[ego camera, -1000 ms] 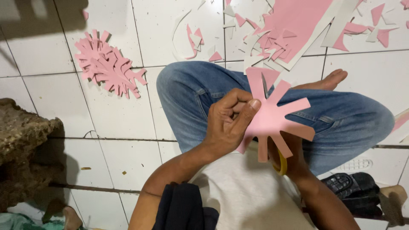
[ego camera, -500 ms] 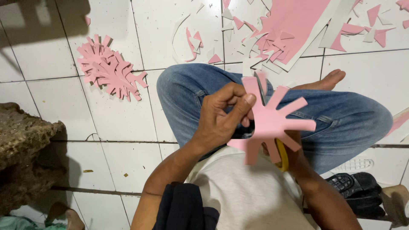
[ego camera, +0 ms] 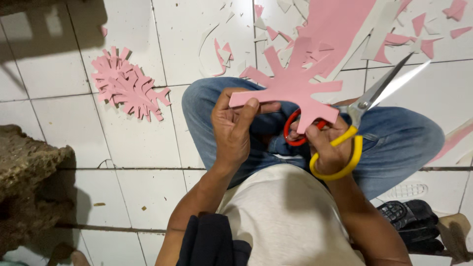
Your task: The person sits on the floor cutting pink foam sheets with scissors, following drawn lines to cut out branching flower-like shapes. They rotate each sheet while cutting, set finished cutouts on the floor beside them, and pick up a new marked foam sheet to continue cutting.
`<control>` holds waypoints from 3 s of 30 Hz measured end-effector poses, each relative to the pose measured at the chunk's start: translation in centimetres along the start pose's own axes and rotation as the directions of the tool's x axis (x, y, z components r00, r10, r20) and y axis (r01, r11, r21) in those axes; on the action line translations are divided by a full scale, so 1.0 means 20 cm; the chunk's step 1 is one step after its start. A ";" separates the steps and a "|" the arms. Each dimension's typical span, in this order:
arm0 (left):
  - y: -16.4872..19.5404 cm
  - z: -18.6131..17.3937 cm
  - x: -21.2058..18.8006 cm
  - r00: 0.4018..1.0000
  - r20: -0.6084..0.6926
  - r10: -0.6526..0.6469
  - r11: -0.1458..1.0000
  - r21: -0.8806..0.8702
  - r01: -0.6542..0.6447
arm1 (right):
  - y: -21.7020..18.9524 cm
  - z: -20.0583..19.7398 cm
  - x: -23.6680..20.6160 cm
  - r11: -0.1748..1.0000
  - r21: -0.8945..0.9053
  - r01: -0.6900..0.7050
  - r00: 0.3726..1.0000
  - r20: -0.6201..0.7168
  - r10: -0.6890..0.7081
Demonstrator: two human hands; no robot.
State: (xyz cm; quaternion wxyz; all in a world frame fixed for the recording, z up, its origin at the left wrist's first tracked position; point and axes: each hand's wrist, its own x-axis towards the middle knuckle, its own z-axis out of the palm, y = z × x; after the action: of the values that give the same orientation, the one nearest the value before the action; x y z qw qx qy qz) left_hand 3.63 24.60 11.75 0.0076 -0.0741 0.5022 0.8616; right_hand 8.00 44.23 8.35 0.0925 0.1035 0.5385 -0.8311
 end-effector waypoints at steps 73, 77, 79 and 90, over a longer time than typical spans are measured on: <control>0.09 -0.55 0.11 0.991 -0.131 -0.001 0.963 -0.268 -0.034 | 0.03 -0.24 0.05 0.898 -0.433 -0.075 0.952 0.236 0.193; 0.03 -0.57 0.12 0.984 -0.177 0.021 0.940 -0.332 -0.080 | 0.08 -0.24 0.10 0.851 -0.504 -0.150 0.967 0.105 0.233; 0.04 -0.60 0.12 0.980 -0.201 0.006 0.937 -0.340 -0.076 | 0.10 -0.24 0.13 0.857 -0.492 -0.152 0.968 0.101 0.229; 0.47 -1.14 0.20 0.787 -0.578 0.216 0.894 -0.207 -0.397 | 0.19 -0.33 0.31 0.390 -0.906 0.164 0.970 0.221 0.106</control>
State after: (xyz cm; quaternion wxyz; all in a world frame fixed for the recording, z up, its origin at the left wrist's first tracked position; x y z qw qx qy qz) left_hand 1.59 -0.01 8.37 -0.2881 -0.2304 0.3434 0.8637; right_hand 3.45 48.50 0.71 0.1846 -0.0767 0.8933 -0.4025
